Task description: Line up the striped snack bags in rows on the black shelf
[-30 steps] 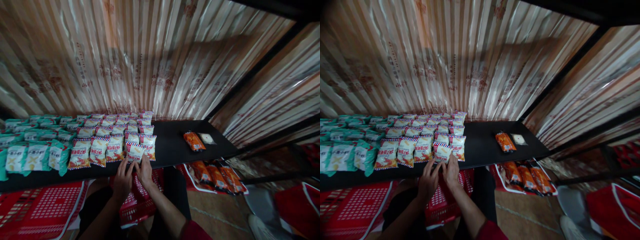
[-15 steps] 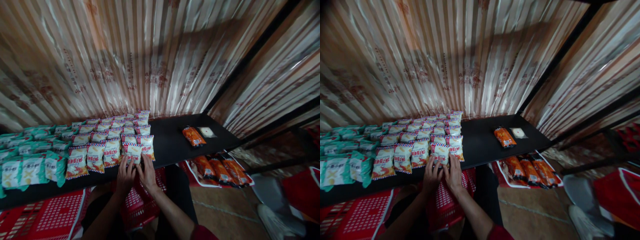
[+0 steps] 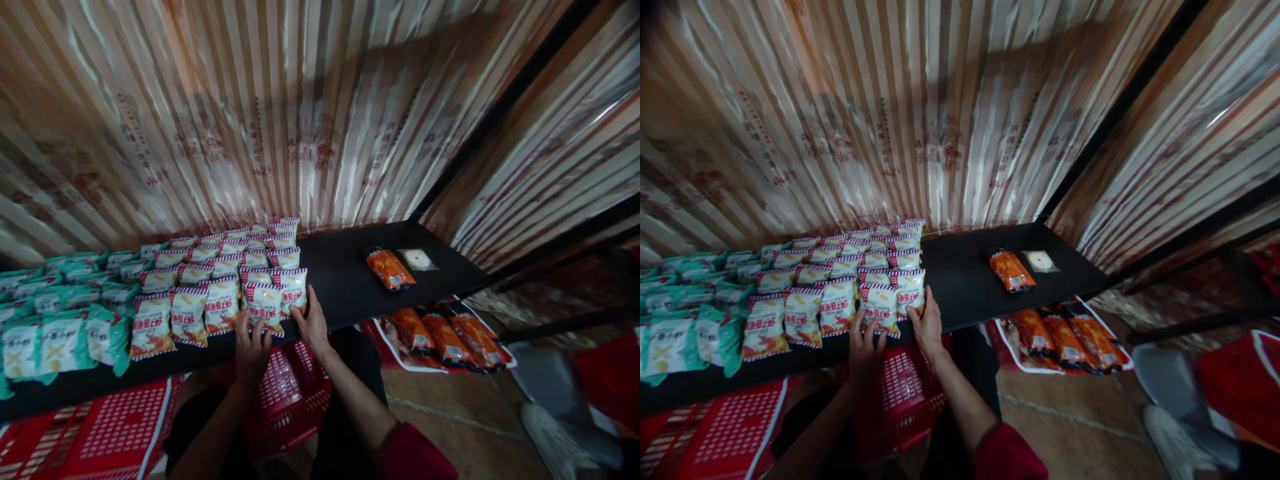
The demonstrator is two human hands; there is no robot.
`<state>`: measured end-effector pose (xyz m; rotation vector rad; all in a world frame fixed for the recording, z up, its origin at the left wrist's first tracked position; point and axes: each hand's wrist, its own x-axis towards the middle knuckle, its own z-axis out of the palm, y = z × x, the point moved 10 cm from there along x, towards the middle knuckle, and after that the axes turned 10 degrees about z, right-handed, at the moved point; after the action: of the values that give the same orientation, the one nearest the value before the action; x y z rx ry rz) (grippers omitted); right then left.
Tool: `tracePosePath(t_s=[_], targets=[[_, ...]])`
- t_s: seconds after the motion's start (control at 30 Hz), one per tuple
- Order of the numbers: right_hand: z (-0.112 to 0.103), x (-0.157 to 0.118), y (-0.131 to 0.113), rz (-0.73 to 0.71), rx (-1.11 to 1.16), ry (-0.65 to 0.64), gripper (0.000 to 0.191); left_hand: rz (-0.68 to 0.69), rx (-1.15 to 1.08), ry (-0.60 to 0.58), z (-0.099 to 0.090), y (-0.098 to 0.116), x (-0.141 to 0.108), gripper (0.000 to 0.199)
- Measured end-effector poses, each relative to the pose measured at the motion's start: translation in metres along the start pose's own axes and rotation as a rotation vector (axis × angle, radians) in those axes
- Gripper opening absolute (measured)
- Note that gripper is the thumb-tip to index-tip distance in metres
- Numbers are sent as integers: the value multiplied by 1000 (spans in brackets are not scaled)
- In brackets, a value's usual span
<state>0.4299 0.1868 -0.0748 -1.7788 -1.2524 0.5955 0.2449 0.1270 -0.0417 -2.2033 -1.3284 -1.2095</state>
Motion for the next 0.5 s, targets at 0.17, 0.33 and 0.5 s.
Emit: tracePosePath(t_s=[0.17,0.33,0.5], targets=[[-5,1,-2,-14,38,9,64,-59,-53,11,3,-3,0,28],[-12,6,1,-37,29,-2,61,-92,-62,17,7,-4,1,30],[-13,8,1,-62,35,-22,61,-144,-76,41,9,-8,5,30]])
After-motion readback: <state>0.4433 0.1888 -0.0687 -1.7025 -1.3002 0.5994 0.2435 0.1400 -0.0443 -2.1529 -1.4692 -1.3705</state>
